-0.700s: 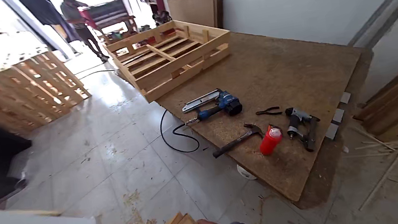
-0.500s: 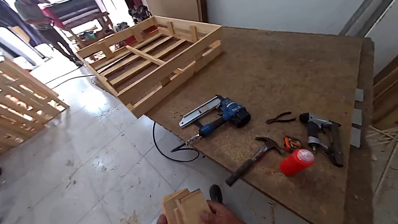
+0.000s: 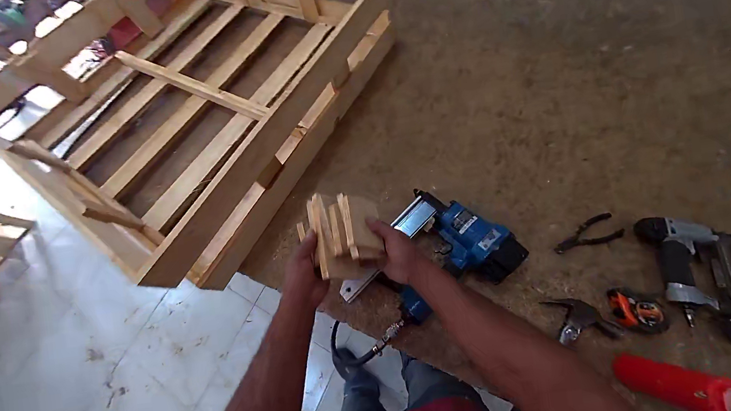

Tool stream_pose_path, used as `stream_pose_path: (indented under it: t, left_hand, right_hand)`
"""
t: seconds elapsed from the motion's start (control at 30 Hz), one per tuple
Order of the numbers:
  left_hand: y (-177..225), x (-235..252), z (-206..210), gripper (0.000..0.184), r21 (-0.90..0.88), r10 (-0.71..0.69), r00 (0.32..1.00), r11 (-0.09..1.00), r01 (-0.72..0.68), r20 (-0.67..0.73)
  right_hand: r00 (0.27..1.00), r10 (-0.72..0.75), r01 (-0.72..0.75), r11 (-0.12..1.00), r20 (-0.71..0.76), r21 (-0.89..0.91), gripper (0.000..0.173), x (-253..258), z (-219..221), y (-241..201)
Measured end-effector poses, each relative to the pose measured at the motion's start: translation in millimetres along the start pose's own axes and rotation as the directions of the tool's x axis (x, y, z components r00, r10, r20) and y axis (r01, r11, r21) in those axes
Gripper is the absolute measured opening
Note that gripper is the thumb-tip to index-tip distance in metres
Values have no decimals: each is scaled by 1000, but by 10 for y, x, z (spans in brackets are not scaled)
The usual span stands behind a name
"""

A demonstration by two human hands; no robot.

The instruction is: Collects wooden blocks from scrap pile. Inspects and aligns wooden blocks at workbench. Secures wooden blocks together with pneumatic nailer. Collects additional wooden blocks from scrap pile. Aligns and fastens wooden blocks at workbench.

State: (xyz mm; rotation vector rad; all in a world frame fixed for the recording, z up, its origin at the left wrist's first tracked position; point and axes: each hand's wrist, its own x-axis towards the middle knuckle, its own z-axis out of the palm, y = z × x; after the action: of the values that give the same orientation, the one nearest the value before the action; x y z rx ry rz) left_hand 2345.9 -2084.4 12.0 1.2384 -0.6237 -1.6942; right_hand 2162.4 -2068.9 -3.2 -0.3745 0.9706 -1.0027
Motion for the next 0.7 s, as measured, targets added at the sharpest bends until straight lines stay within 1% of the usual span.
stream_pose_path:
  t: [0.03,0.07,0.1,0.13,0.17,0.2,0.23,0.27,0.3,0.37,0.43,0.47,0.5,0.57,0.6,0.63,0.7]
  left_hand:
    - [29,278,14,50,28,9,1000,1000,-9,0]
    - [45,528,15,53,56,12,1000,998,-13,5]
    - [51,745,-8,55,77,14,1000,997,-16,25]
    - [54,909,-47,57,87,10,998,996,-15,56]
    - [61,1004,-101,58,84,0,996,996,-7,86]
    - [88,1040,-171,56,71,-16,992,997,7,124]
    - [129,1032,-264,53,46,-43,984,998,36,170]
    - [173,1010,-365,50,2,-73,976,997,75,204]
    - [214,979,-468,50,-56,-103,968,991,118,229]
    - [275,907,-727,57,-164,-138,931,966,202,338]
    - [328,867,-983,68,-223,-168,852,924,312,495]
    - [359,855,-1073,72,-223,-182,806,905,361,564]
    - [394,836,-1138,74,-207,-195,768,897,391,610]
    - [455,782,-1223,70,-183,-234,726,877,445,647]
    - [474,763,-1244,67,-174,-257,723,869,464,641]
    - [482,754,-1263,63,-165,-275,726,866,471,630]
    - [455,738,-1341,56,-135,-302,731,871,472,612]
  right_hand:
    - [996,-45,47,999,-71,16,55,163,-11,-59]
    - [982,-104,105,994,-160,-6,57,265,-39,-110]
    - [952,-175,159,984,-252,-82,58,287,-83,-159]
    - [906,-249,187,961,-342,-205,59,234,-146,-195]
    - [859,-315,179,923,-404,-341,62,111,-232,-211]
    - [828,-362,149,878,-428,-454,63,-63,-324,-207]
    - [819,-383,109,836,-428,-538,60,-273,-416,-167]
    - [824,-373,63,807,-426,-587,54,-505,-491,-98]
    - [833,-338,2,793,-438,-609,46,-744,-538,-3]
    - [801,-259,-129,805,-539,-578,35,-1147,-572,317]
    - [721,-191,-211,855,-666,-474,31,-1394,-458,710]
    - [685,-173,-219,878,-708,-426,31,-1449,-340,878]
    - [664,-162,-210,897,-730,-389,31,-1459,-197,1024]
    - [665,-159,-173,917,-729,-359,33,-1388,119,1217]
    - [689,-177,-151,913,-703,-378,34,-1311,259,1246]
    - [729,-203,-133,895,-654,-426,35,-1221,372,1231]
    - [810,-241,-136,810,-534,-571,38,-1052,505,1122]
